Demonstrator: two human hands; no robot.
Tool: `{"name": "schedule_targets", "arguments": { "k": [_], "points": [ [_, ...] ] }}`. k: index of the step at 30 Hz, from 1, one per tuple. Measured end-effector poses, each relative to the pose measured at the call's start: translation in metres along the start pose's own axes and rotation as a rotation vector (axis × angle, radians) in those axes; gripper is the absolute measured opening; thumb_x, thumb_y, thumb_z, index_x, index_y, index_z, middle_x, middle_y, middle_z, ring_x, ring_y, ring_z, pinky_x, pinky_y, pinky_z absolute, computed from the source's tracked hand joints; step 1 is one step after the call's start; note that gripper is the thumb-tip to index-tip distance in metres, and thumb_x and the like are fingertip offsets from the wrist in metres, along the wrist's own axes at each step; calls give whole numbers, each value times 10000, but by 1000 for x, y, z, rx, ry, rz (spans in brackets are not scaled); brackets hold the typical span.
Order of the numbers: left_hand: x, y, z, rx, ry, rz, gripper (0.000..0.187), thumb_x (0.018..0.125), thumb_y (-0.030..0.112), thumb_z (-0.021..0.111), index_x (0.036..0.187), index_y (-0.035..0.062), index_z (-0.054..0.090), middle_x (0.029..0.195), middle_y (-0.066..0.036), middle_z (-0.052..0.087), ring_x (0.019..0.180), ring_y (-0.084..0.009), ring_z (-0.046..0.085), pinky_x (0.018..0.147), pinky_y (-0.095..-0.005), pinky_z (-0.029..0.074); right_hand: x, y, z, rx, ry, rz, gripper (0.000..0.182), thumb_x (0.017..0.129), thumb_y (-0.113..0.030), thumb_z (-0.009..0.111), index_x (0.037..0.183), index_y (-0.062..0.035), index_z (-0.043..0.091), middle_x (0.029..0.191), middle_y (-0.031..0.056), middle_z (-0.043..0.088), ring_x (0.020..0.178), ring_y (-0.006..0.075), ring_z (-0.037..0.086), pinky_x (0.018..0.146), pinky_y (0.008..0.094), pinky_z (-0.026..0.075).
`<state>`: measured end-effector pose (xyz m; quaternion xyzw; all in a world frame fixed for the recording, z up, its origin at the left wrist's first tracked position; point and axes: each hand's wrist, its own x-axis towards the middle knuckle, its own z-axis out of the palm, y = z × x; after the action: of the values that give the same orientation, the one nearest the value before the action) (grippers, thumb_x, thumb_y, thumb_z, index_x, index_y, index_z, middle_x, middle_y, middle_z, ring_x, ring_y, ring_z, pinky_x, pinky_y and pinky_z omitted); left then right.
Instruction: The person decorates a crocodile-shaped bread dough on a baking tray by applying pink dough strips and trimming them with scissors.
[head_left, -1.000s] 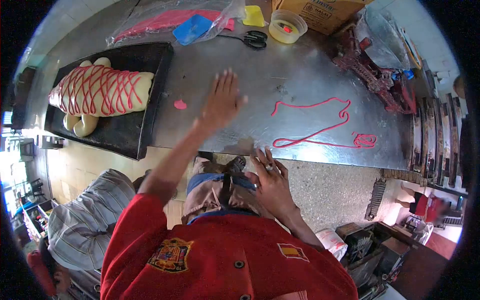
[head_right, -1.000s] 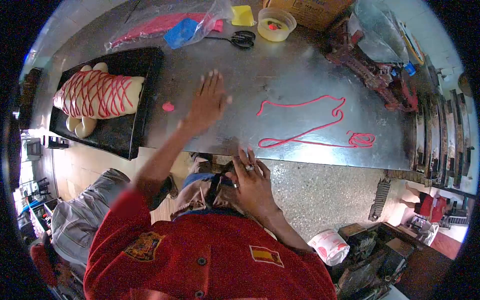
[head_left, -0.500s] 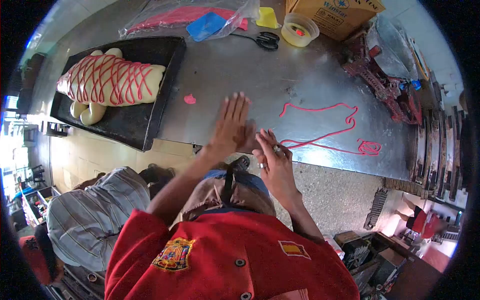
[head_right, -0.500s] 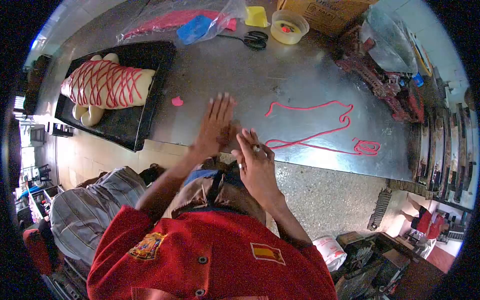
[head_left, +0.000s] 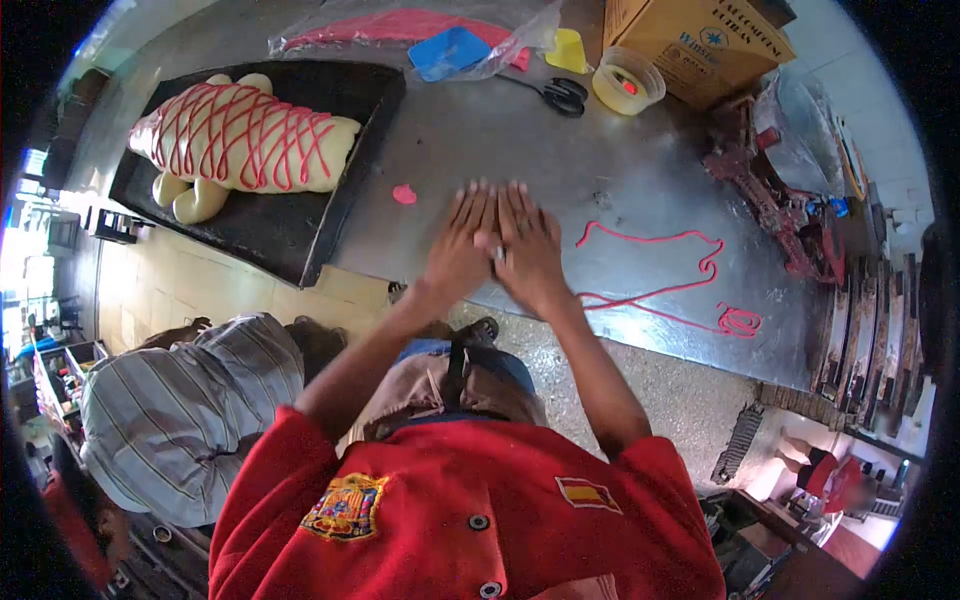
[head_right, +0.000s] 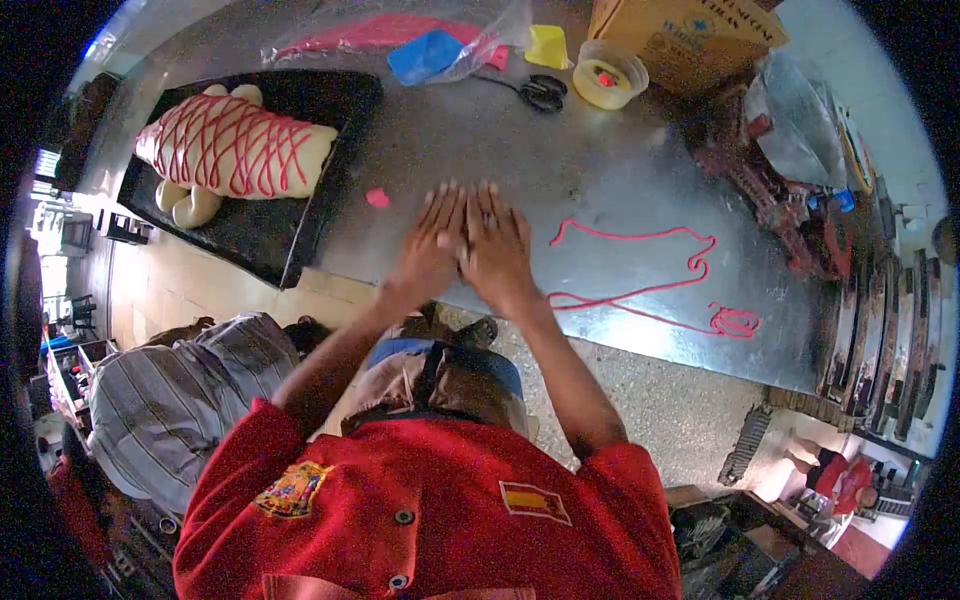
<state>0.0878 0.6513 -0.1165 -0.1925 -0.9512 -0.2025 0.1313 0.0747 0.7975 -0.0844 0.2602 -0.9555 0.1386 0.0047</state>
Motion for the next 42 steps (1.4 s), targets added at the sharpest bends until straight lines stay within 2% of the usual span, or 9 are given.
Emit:
{"name": "schedule_targets", "arguments": {
  "k": [1, 5, 9, 13, 19, 22, 28, 38, 42],
  "points": [
    [-11, 5, -5, 4, 8, 1, 628, 859, 121, 486, 1433, -66, 313, 1491, -275, 310, 1415, -383, 274, 1183, -485, 176, -17, -2, 7, -26, 39, -26, 708, 978, -514, 384, 1451, 10, 333, 1522, 219, 298, 1443, 343, 234, 1139, 524, 183],
    [-10, 2, -13, 59, -12, -51, 586, 854, 169, 500, 1377, -76, 398, 1430, -250, 415, 1374, -352, 358, 1171, -473, 217, -16, 2, 3, -4, 95, -46, 739, 958, -537, 411, 1447, 13, 341, 1516, 221, 308, 1442, 321, 246, 1130, 540, 188],
    [25, -17, -20, 133, -62, -47, 544, 924, 166, 466, 1414, -47, 365, 1455, -234, 396, 1388, -345, 339, 1176, -466, 202, 15, 14, 6, -124, 125, -52, 756, 939, -515, 484, 1442, 29, 338, 1516, 235, 302, 1440, 322, 249, 1111, 556, 216],
    [-34, 3, -25, 111, -41, -109, 517, 974, 238, 435, 1393, -61, 385, 1442, -219, 422, 1370, -328, 369, 1176, -459, 194, -37, -2, -1, -59, 48, -34, 799, 906, -516, 542, 1443, 35, 328, 1508, 239, 313, 1419, 351, 280, 1081, 579, 256],
    [19, -29, -20, 235, 31, -110, 507, 984, 242, 420, 1397, -52, 391, 1442, -208, 426, 1372, -318, 367, 1180, -462, 177, -5, 10, -1, -149, 137, -27, 796, 915, -525, 522, 1439, 43, 331, 1509, 242, 310, 1416, 361, 285, 1077, 570, 273],
    [-28, -9, -26, 231, 35, -103, 526, 950, 258, 488, 1357, -70, 429, 1385, -211, 488, 1334, -302, 423, 1171, -466, 199, -29, 6, -1, -141, 137, -28, 785, 919, -520, 518, 1428, 51, 343, 1502, 252, 315, 1405, 367, 303, 1072, 561, 287],
    [3, -28, -20, 291, 86, -113, 530, 948, 263, 497, 1373, -46, 424, 1398, -207, 475, 1354, -298, 399, 1170, -471, 195, -9, 13, 0, -171, 117, -4, 838, 909, -568, 497, 1435, 63, 327, 1508, 265, 300, 1412, 369, 297, 1076, 550, 282],
    [-14, -23, -30, 290, 114, -124, 554, 934, 268, 500, 1368, -68, 418, 1382, -231, 475, 1335, -331, 405, 1163, -478, 215, -18, 13, -4, -189, 53, 49, 822, 929, -541, 475, 1440, 80, 304, 1517, 269, 278, 1423, 375, 264, 1096, 527, 256],
    [-37, -11, -35, 228, 40, -192, 528, 978, 269, 432, 1391, -57, 392, 1429, -228, 429, 1374, -329, 361, 1177, -485, 161, -37, 8, -5, -173, 41, 32, 813, 925, -524, 498, 1422, 94, 321, 1489, 288, 313, 1413, 381, 278, 1092, 531, 258]
  ]
}}
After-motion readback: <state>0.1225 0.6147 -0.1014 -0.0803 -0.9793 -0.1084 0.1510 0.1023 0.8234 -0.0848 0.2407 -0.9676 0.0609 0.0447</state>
